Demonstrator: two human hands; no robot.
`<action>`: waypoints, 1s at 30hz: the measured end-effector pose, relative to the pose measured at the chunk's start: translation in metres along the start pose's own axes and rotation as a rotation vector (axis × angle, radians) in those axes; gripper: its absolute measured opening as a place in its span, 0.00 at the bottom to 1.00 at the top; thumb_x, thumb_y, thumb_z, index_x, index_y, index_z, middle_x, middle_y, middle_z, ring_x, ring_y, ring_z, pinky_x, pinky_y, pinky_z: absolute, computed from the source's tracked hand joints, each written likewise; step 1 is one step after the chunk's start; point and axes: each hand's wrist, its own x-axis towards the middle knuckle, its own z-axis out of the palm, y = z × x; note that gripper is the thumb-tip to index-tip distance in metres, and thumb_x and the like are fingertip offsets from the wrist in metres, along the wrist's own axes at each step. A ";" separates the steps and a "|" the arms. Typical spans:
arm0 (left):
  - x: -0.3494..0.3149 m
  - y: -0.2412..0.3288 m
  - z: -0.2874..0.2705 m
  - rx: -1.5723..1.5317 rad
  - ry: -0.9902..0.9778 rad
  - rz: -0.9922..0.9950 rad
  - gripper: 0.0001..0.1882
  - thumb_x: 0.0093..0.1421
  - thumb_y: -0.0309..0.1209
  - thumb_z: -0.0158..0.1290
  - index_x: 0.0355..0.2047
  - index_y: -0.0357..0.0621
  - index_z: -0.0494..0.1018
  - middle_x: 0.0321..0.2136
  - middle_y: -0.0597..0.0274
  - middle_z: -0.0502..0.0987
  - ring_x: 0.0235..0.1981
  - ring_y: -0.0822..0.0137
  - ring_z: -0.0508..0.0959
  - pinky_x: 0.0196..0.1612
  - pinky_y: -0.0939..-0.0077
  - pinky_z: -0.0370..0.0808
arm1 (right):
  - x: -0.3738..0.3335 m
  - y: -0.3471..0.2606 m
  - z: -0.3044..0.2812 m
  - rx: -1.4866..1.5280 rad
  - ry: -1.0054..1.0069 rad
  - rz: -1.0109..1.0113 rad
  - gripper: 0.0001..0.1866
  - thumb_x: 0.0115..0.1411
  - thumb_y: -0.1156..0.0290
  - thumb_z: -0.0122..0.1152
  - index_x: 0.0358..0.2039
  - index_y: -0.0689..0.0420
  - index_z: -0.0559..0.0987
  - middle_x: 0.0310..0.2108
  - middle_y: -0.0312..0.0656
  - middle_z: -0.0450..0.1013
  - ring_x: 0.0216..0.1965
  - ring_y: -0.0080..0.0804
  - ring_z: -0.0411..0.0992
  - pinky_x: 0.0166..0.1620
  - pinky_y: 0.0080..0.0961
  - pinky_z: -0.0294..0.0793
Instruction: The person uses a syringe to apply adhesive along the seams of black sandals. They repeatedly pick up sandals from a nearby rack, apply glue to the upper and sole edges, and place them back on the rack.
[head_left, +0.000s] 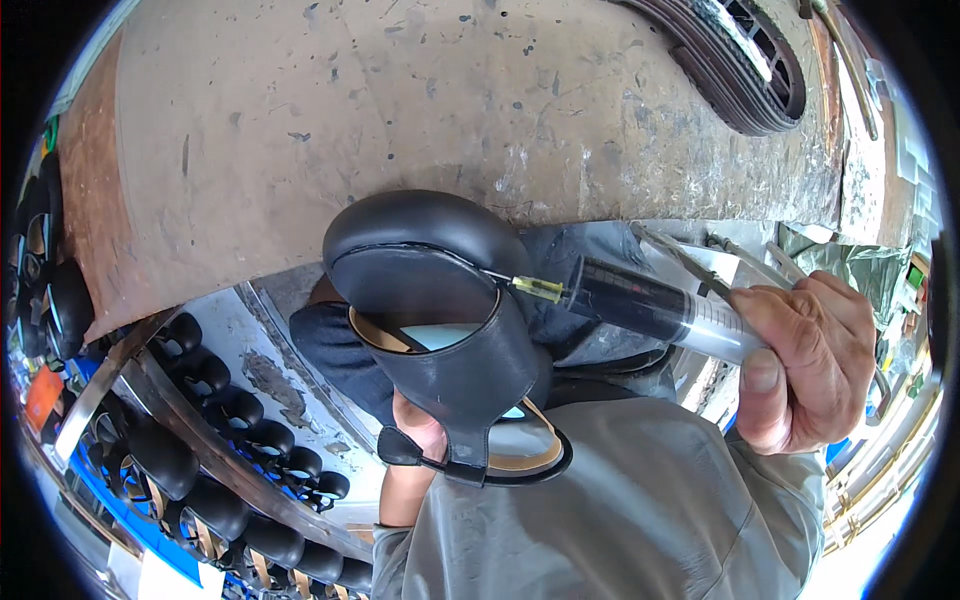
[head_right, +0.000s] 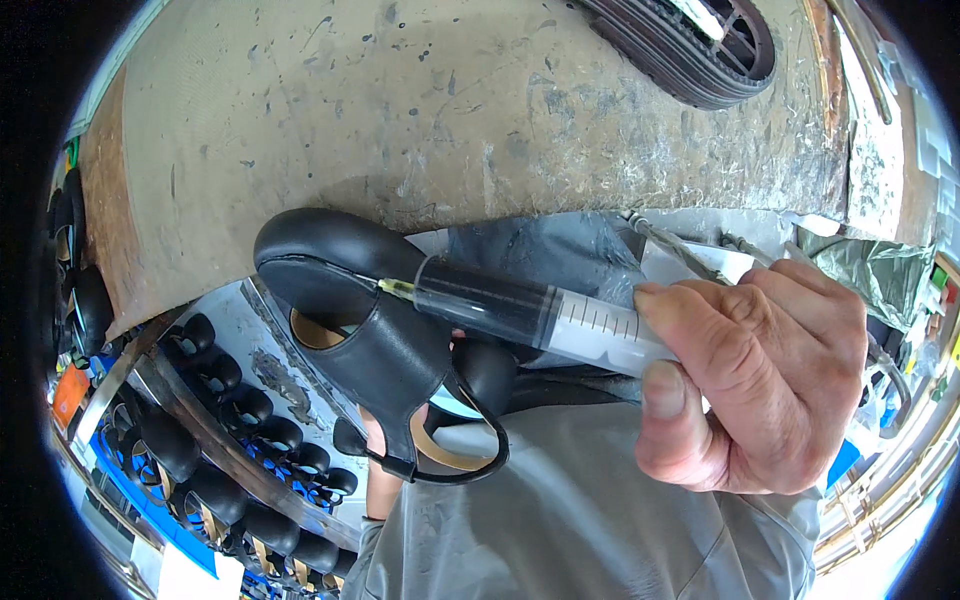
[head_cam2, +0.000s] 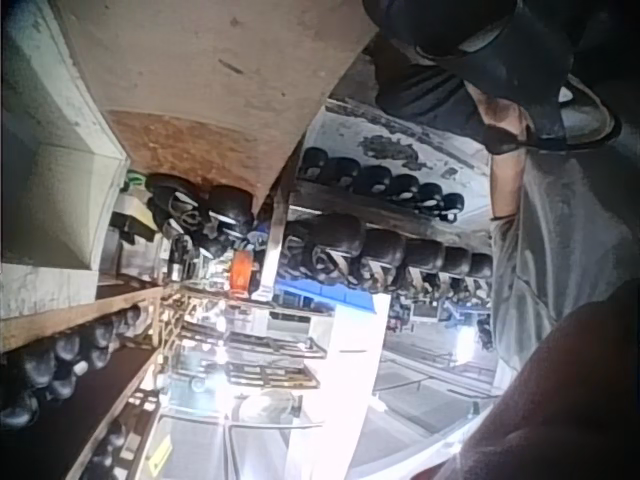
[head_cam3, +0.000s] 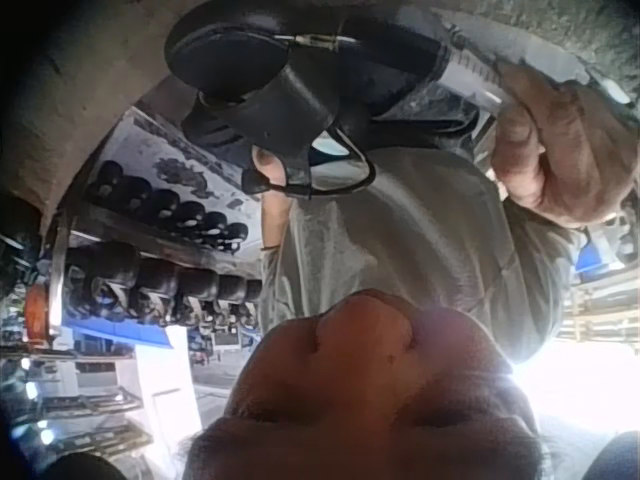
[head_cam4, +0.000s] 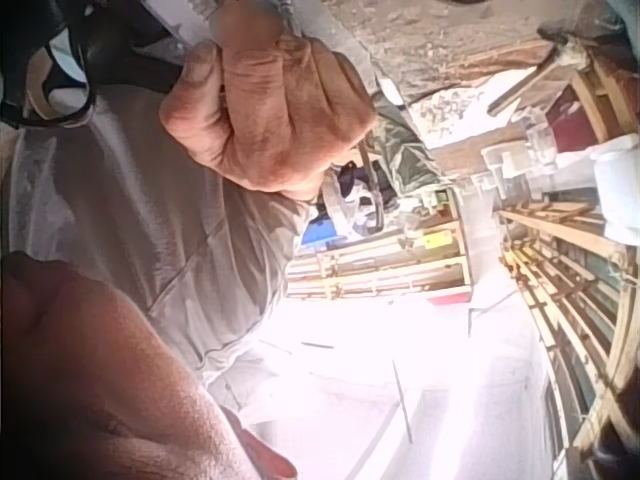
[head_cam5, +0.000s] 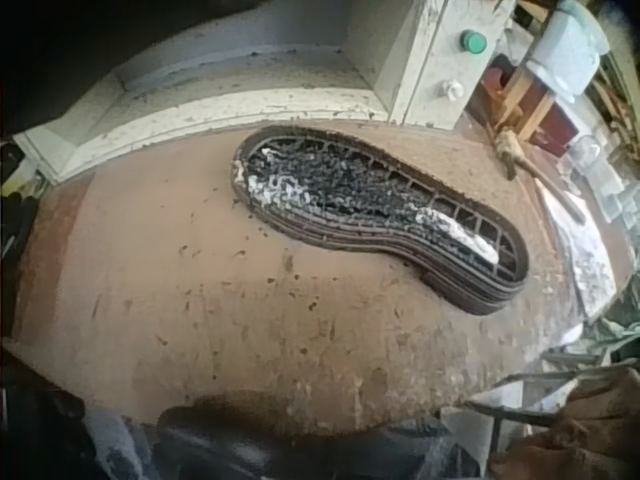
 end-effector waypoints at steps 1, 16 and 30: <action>-0.001 -0.002 0.001 -0.006 -0.005 0.000 0.18 0.62 0.33 0.49 0.50 0.41 0.68 0.46 0.55 0.74 0.47 0.62 0.75 0.50 0.67 0.74 | -0.001 0.000 0.000 -0.001 -0.003 0.000 0.17 0.56 0.61 0.55 0.27 0.66 0.79 0.21 0.45 0.75 0.21 0.34 0.68 0.35 0.32 0.67; 0.009 -0.001 0.039 -0.110 -0.231 0.082 0.21 0.61 0.37 0.49 0.51 0.39 0.68 0.48 0.50 0.73 0.49 0.57 0.74 0.53 0.62 0.71 | 0.000 0.012 0.014 0.132 0.157 -0.196 0.12 0.48 0.68 0.57 0.24 0.66 0.78 0.13 0.40 0.71 0.09 0.24 0.59 0.18 0.22 0.57; 0.018 -0.005 0.064 -0.155 -0.448 0.047 0.24 0.60 0.40 0.49 0.52 0.37 0.68 0.49 0.45 0.72 0.50 0.52 0.72 0.56 0.56 0.68 | -0.017 0.007 0.009 0.160 0.116 -0.142 0.11 0.49 0.69 0.56 0.25 0.66 0.78 0.12 0.39 0.70 0.07 0.23 0.58 0.15 0.22 0.54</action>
